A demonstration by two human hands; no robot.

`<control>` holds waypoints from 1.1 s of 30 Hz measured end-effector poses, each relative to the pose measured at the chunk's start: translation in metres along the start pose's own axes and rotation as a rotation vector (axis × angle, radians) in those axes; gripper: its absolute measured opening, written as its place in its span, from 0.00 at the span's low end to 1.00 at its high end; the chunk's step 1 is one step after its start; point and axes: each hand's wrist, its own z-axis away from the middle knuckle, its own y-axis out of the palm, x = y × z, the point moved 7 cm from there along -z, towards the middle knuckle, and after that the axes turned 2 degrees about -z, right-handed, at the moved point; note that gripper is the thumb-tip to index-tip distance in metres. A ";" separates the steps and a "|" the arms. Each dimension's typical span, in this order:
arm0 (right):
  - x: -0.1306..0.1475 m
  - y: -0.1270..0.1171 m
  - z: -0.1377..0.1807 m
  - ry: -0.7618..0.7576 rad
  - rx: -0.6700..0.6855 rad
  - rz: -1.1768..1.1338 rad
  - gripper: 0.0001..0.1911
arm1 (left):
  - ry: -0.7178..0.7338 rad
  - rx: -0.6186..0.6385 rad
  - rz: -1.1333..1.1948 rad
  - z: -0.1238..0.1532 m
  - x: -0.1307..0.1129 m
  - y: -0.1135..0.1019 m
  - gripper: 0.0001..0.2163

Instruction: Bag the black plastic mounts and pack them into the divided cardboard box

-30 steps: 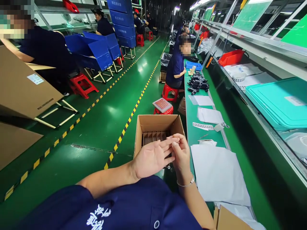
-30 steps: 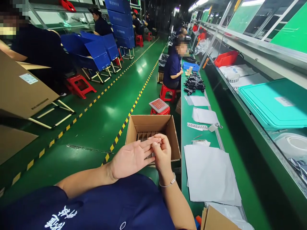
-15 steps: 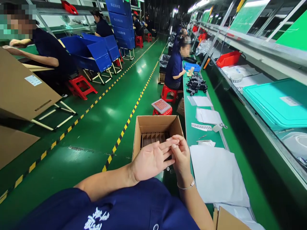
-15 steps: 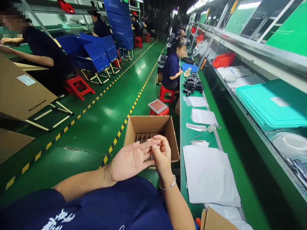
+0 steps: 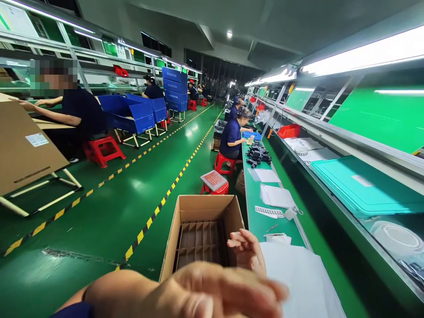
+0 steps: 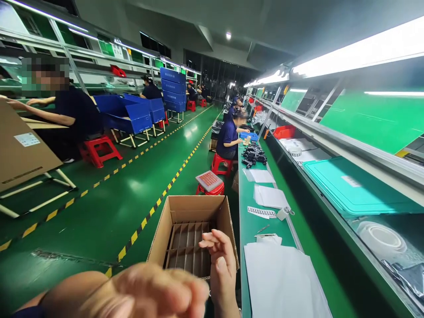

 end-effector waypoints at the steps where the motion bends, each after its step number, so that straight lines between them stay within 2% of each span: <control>1: 0.002 -0.001 0.001 0.013 -0.029 0.010 0.24 | 0.065 0.019 0.025 -0.009 -0.003 -0.004 0.13; 2: 0.005 -0.003 0.001 0.020 -0.057 0.015 0.24 | 0.126 0.013 0.056 -0.018 -0.005 -0.013 0.11; 3: 0.008 -0.003 0.000 0.024 -0.070 0.013 0.23 | 0.168 -0.046 0.091 -0.027 -0.005 -0.027 0.05; 5: 0.014 -0.003 -0.002 0.014 -0.080 -0.003 0.21 | 0.179 -0.189 0.145 -0.044 0.003 -0.059 0.02; 7: 0.015 -0.004 -0.006 0.014 -0.087 0.000 0.20 | 0.157 -0.321 0.176 -0.053 0.014 -0.087 0.06; 9: 0.012 -0.007 -0.008 0.035 -0.106 0.022 0.19 | 0.127 -0.389 0.184 -0.056 0.024 -0.102 0.09; 15: 0.002 -0.010 -0.005 0.103 -0.125 0.084 0.17 | 0.097 -0.419 0.192 -0.054 0.033 -0.105 0.13; 23: 0.002 -0.014 -0.005 0.149 -0.138 0.211 0.17 | 0.078 -0.451 0.221 -0.053 0.037 -0.108 0.14; 29: 0.006 -0.004 -0.012 0.164 -0.109 0.356 0.15 | 0.048 -0.446 0.256 -0.052 0.045 -0.106 0.13; 33: 0.001 -0.002 -0.014 0.163 -0.137 0.349 0.11 | 0.016 -0.461 0.282 -0.053 0.050 -0.105 0.13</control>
